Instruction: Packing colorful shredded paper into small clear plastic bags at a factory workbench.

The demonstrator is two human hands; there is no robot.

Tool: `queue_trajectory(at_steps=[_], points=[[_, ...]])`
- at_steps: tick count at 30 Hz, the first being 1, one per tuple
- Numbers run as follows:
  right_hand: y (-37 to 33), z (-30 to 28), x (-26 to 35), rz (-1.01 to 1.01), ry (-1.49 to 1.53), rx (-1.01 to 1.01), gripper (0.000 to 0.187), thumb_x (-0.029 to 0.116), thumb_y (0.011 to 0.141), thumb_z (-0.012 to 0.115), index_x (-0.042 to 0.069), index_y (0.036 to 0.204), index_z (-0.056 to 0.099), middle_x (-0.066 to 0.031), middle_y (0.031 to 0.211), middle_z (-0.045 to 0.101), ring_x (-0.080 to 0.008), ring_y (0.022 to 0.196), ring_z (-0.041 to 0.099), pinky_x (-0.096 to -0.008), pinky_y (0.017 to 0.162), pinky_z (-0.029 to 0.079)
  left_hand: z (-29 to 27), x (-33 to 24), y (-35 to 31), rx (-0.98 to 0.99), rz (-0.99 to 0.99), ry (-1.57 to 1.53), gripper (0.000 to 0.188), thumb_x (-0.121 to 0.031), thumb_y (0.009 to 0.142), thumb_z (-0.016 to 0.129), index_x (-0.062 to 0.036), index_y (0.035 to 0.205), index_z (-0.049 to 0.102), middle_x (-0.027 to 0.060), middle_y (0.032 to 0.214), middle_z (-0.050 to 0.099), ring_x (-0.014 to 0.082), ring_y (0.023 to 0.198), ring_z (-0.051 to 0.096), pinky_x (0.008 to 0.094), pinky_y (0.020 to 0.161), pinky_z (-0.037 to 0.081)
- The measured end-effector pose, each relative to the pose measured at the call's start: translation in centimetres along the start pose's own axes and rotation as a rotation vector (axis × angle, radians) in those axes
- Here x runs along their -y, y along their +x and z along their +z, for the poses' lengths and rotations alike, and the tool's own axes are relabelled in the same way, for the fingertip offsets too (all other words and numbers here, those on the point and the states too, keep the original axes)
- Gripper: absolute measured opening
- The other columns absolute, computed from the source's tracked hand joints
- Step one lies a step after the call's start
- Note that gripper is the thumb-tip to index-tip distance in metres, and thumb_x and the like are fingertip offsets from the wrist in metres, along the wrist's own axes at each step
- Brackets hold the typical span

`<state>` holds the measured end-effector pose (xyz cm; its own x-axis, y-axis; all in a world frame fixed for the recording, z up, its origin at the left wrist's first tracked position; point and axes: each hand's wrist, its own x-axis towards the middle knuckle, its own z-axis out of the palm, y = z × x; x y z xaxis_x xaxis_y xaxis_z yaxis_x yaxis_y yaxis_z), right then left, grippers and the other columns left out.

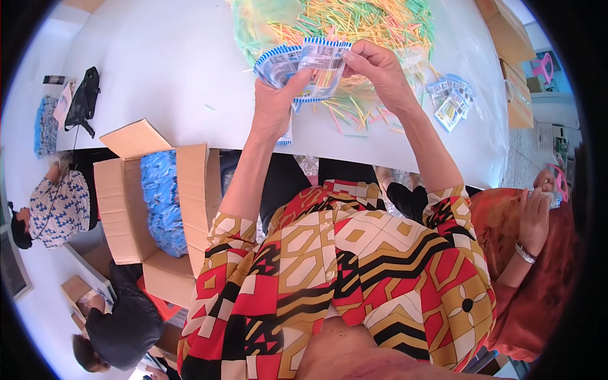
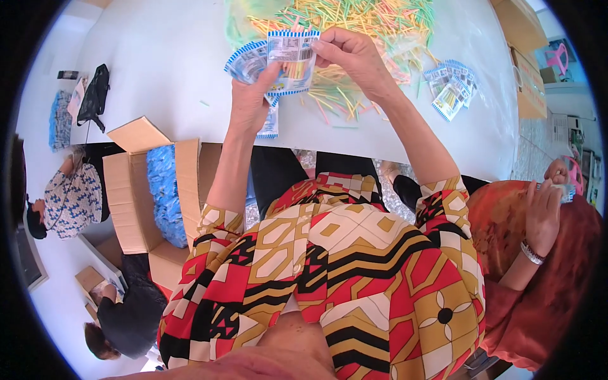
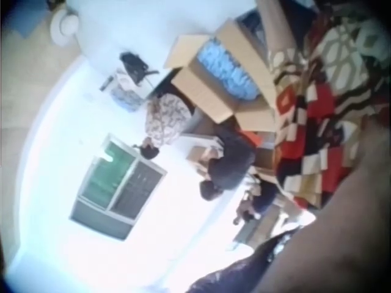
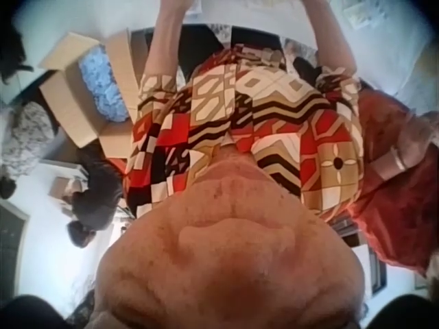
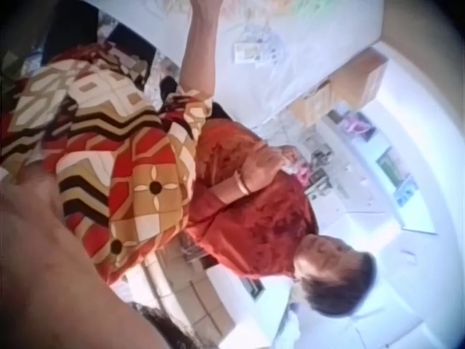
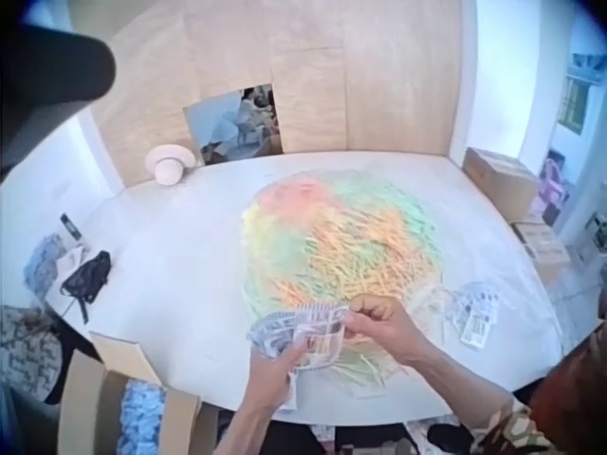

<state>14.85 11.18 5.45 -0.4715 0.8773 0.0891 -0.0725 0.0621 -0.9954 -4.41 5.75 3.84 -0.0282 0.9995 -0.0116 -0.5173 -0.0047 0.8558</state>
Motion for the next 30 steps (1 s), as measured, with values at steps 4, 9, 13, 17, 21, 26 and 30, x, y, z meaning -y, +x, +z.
queue_trajectory(at_steps=[4,9,13,17,21,26,30], points=[[-1.2,-0.5,1.1,-0.004,-0.054,-0.09,0.012,0.016,0.09,0.057,0.006,0.085,0.061,0.0009,0.075,0.059,-0.0062,0.073,0.056,-0.0218,0.071,0.045,0.0,0.6,-0.1,-0.022,-0.013,-0.128,0.025,-0.008,0.081,0.068,-0.0043,0.104,0.059,0.0036,0.095,0.064,0.0112,0.086,0.06,0.0282,0.076,0.05],[-4.0,-1.6,2.5,-0.314,-0.292,-0.367,0.013,0.013,0.091,0.054,0.001,0.088,0.059,0.0006,0.073,0.057,-0.0062,0.071,0.056,-0.0202,0.067,0.044,-1.2,1.4,0.0,-0.002,-0.092,-0.047,0.02,-0.01,0.087,0.06,-0.0027,0.105,0.055,0.0078,0.09,0.064,0.0181,0.082,0.064,0.0325,0.073,0.053],[-6.5,-3.4,0.6,-0.212,-0.584,-0.349,0.01,0.009,0.091,0.053,0.0,0.09,0.058,0.0015,0.074,0.055,-0.0052,0.07,0.053,-0.0198,0.063,0.045,-0.5,1.3,-0.5,-0.088,-0.119,-0.009,0.021,-0.011,0.088,0.057,0.0,0.106,0.054,0.0167,0.091,0.065,0.025,0.083,0.065,0.0375,0.074,0.055],[-9.4,-8.4,-1.5,-0.256,-0.405,-0.541,0.013,0.011,0.092,0.052,0.002,0.101,0.056,0.0024,0.075,0.055,-0.0047,0.071,0.053,-0.0208,0.066,0.045,0.5,1.8,-0.2,-0.05,-0.129,0.031,0.021,-0.011,0.088,0.057,0.0005,0.106,0.054,0.0187,0.091,0.065,0.0263,0.081,0.066,0.0371,0.073,0.055],[-12.5,-12.3,-4.3,-0.157,-0.287,-0.761,0.016,0.011,0.092,0.052,0.003,0.105,0.056,0.0034,0.074,0.055,-0.0037,0.068,0.05,-0.0196,0.062,0.043,0.7,2.2,-0.5,-0.04,-0.126,0.044,0.02,-0.011,0.087,0.058,0.0006,0.104,0.055,0.018,0.089,0.065,0.0261,0.079,0.066,0.0368,0.071,0.055],[-16.5,-17.8,-8.3,0.078,-0.569,-1.024,0.019,0.014,0.09,0.055,0.004,0.106,0.057,0.0048,0.072,0.051,-0.003,0.063,0.042,-0.019,0.054,0.034,0.7,2.8,-0.8,0.052,-0.116,0.075,0.018,-0.009,0.085,0.061,-0.0012,0.101,0.058,0.0138,0.086,0.067,0.0217,0.076,0.066,0.0334,0.068,0.054],[-17.1,-19.2,-10.3,0.086,-0.978,-1.064,0.023,0.014,0.085,0.058,0.0,0.104,0.058,-0.008,0.081,0.061,-0.0145,0.073,0.057,-0.0285,0.064,0.046,1.2,2.6,-1.2,0.02,-0.112,0.072,0.017,-0.003,0.079,0.067,-0.0007,0.095,0.062,0.0098,0.083,0.067,0.0167,0.073,0.065,0.03,0.069,0.053]])
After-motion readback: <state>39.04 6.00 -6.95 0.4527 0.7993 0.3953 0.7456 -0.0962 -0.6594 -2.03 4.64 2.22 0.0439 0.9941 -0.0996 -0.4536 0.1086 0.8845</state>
